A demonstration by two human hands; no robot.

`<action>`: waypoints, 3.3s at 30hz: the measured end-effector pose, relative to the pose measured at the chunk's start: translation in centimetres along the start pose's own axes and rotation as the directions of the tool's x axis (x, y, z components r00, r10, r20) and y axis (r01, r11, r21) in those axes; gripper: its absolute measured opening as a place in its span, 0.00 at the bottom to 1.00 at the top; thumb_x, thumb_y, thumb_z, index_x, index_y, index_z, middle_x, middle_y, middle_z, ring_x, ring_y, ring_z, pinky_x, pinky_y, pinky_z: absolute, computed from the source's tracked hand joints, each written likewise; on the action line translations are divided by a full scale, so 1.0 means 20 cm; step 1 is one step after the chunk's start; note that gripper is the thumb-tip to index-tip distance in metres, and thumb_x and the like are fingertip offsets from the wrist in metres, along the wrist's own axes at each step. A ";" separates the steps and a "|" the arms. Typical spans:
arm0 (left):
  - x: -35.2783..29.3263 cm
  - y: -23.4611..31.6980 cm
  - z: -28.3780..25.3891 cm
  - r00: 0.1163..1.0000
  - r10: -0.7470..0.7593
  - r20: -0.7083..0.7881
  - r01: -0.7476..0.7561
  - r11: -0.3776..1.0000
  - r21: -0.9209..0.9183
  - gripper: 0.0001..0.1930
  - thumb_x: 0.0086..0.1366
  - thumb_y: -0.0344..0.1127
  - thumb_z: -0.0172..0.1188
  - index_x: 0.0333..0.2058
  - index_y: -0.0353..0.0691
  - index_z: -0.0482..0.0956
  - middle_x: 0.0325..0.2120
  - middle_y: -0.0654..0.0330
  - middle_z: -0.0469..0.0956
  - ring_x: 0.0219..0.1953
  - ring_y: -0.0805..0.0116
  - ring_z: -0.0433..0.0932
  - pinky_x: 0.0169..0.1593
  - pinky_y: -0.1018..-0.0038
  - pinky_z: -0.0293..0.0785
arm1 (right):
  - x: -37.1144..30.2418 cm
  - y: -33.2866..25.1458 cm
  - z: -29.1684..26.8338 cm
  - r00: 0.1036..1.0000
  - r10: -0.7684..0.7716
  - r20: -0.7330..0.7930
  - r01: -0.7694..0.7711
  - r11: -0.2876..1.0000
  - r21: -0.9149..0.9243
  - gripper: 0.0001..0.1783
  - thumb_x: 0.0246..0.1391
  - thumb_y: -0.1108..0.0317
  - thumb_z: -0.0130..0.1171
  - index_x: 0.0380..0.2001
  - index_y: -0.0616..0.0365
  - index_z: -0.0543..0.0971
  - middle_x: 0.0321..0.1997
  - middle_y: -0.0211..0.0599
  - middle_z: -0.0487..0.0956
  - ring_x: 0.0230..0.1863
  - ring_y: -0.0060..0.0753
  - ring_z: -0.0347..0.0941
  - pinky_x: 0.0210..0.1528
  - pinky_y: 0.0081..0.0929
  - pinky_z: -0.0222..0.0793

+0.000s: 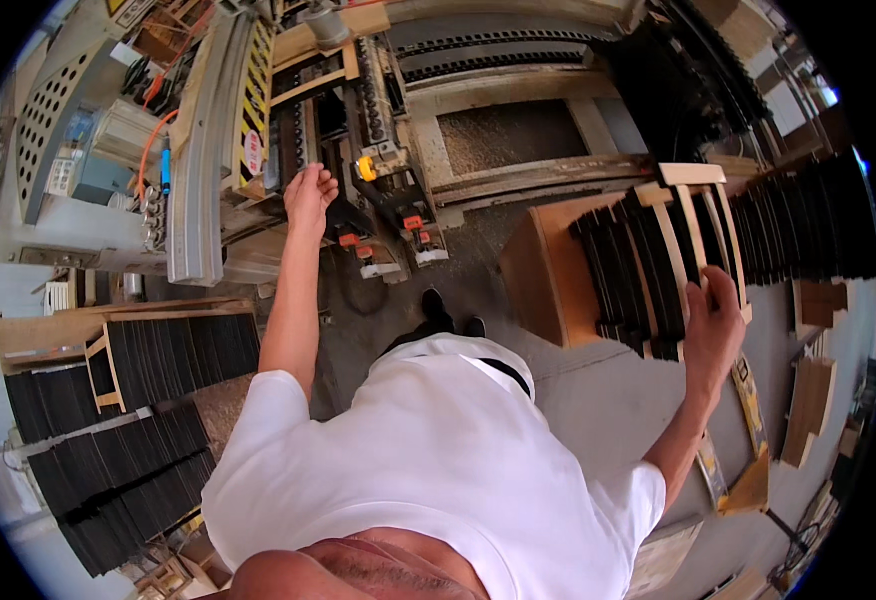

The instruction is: The person repeatedly picks up small wooden frames and places them into a machine, then removes them and stacks them on a nearby surface. The process is repeated multiple times with identical frames.

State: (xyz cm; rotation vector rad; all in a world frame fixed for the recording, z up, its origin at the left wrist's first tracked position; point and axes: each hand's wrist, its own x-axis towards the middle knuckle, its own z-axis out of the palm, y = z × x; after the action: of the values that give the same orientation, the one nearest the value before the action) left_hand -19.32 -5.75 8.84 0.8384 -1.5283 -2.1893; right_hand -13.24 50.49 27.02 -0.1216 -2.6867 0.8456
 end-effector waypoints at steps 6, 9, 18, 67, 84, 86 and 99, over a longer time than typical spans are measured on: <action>0.60 0.06 0.06 0.995 -0.099 0.011 0.099 0.966 -0.237 0.23 0.69 0.44 0.56 0.54 0.32 0.67 0.46 0.53 0.74 0.47 0.59 0.76 0.49 0.64 0.77 | -0.01 -0.35 0.04 0.996 -0.043 -0.080 0.048 0.997 0.056 0.15 0.53 0.78 0.62 0.46 0.60 0.78 0.35 0.30 0.78 0.35 0.22 0.69 0.41 0.20 0.67; 0.87 0.07 0.09 0.993 -0.059 0.099 0.089 0.937 -0.338 0.42 0.69 0.50 0.55 0.67 0.29 0.43 0.66 0.40 0.51 0.65 0.44 0.58 0.64 0.56 0.66 | -0.01 -0.55 0.16 0.973 -0.222 -0.064 0.230 0.962 0.145 0.16 0.51 0.82 0.62 0.44 0.60 0.78 0.42 0.31 0.79 0.38 0.22 0.72 0.42 0.20 0.68; 1.21 0.10 0.10 0.992 -0.125 -0.022 0.087 0.800 -0.593 0.32 0.70 0.40 0.53 0.64 0.30 0.51 0.64 0.39 0.51 0.65 0.42 0.57 0.60 0.49 0.71 | 0.14 -1.07 0.75 0.820 -0.544 0.176 0.479 0.822 0.310 0.14 0.44 0.81 0.64 0.37 0.60 0.79 0.41 0.40 0.81 0.39 0.44 0.76 0.38 0.32 0.74; -0.83 -0.18 -0.17 0.982 -0.082 -0.173 -0.049 0.766 -0.641 0.18 0.69 0.31 0.54 0.56 0.36 0.69 0.51 0.55 0.75 0.58 0.54 0.71 0.61 0.58 0.70 | 0.99 -1.84 2.88 0.344 -0.856 0.387 0.603 0.517 0.607 0.14 0.40 0.72 0.64 0.35 0.58 0.78 0.34 0.43 0.82 0.41 0.49 0.78 0.44 0.40 0.73; -1.13 -0.42 -0.78 0.927 -0.172 -0.333 -0.062 0.806 -0.588 0.19 0.68 0.31 0.55 0.56 0.36 0.67 0.52 0.55 0.73 0.56 0.57 0.72 0.61 0.60 0.69 | 0.91 -1.86 2.76 0.253 -0.865 0.433 0.846 0.414 0.334 0.17 0.50 0.68 0.59 0.43 0.56 0.70 0.37 0.51 0.80 0.42 0.56 0.76 0.45 0.50 0.70; -1.12 -0.45 -0.79 0.922 -0.193 -0.334 -0.043 0.808 -0.587 0.19 0.68 0.31 0.56 0.55 0.37 0.68 0.52 0.55 0.74 0.55 0.58 0.73 0.59 0.61 0.70 | 0.92 -1.86 2.75 0.249 -0.868 0.430 0.834 0.418 0.360 0.17 0.49 0.70 0.59 0.43 0.56 0.70 0.37 0.51 0.80 0.42 0.57 0.76 0.45 0.50 0.70; -0.95 -0.55 -0.61 0.909 -0.245 -0.336 0.018 0.830 -0.557 0.15 0.68 0.32 0.57 0.51 0.37 0.70 0.49 0.56 0.75 0.53 0.62 0.74 0.58 0.62 0.71 | 1.01 -1.87 2.87 0.267 -0.864 0.427 0.696 0.480 0.534 0.12 0.44 0.72 0.60 0.36 0.54 0.78 0.36 0.45 0.81 0.43 0.52 0.76 0.44 0.45 0.72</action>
State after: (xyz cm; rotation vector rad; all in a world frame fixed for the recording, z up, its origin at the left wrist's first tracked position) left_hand 3.65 0.45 0.81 1.1181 -0.6121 -2.1952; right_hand -50.47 -7.96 9.56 1.7997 -2.5336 0.9125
